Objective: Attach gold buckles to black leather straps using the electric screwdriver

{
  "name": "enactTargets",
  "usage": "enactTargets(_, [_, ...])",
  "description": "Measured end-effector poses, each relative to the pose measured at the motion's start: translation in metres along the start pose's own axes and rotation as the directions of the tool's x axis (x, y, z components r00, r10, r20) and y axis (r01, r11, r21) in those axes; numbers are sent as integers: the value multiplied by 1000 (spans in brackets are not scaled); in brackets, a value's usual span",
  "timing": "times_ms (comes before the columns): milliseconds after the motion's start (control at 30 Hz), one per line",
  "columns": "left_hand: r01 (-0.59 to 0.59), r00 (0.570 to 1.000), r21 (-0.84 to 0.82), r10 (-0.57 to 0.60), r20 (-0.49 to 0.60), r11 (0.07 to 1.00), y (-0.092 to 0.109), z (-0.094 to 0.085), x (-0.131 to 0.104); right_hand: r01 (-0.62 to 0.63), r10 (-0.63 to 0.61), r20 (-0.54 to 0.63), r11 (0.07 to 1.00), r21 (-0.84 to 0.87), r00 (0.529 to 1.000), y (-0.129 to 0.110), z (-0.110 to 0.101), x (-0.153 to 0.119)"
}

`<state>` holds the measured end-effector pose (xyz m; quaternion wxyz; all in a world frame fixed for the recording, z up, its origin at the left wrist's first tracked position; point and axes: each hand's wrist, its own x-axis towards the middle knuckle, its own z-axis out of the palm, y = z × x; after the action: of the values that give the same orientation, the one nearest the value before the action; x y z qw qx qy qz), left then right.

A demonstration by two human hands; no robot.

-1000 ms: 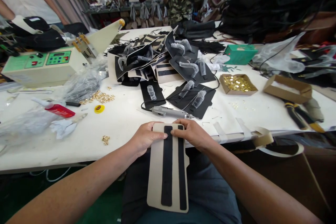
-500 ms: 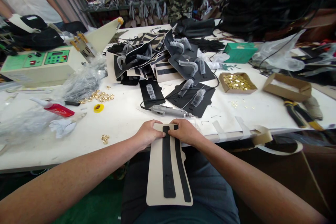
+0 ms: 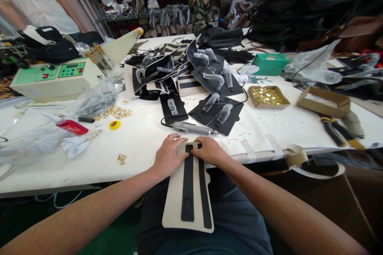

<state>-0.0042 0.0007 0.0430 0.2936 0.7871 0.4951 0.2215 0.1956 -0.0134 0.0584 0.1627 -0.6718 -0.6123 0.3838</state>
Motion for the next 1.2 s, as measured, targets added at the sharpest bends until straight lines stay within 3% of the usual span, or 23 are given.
enactTargets(133, [-136,990,20,136,-42,991,-11,11,-10,1,-1,-2,1000,20,1000,1,-1,0])
enactTargets(433, [-191,978,49,194,-81,980,-25,25,-9,-24,24,-3,1000,3,1000,1,-1,-5])
enactTargets(567, [-204,974,53,208,-85,977,-29,27,-9,23,-37,-165,996,-83,986,11,-11,-15])
enactTargets(700, [-205,973,76,212,-94,976,-30,29,-10,13,-34,-426,999,-51,904,56,-51,-27])
enactTargets(833, [-211,971,91,220,-98,973,-31,29,-12,-223,119,-632,971,-87,766,126,-114,-33])
enactTargets(933, [-210,970,94,219,-103,973,-31,30,-12,-336,173,-687,935,-110,706,171,-151,-31])
enactTargets(1033, [-207,970,90,216,-107,974,-31,30,-13,-390,190,-679,908,-152,709,195,-168,-25])
enactTargets(1200, [-202,971,83,210,-114,976,-30,30,-13,-402,177,-630,885,-234,756,204,-173,-17])
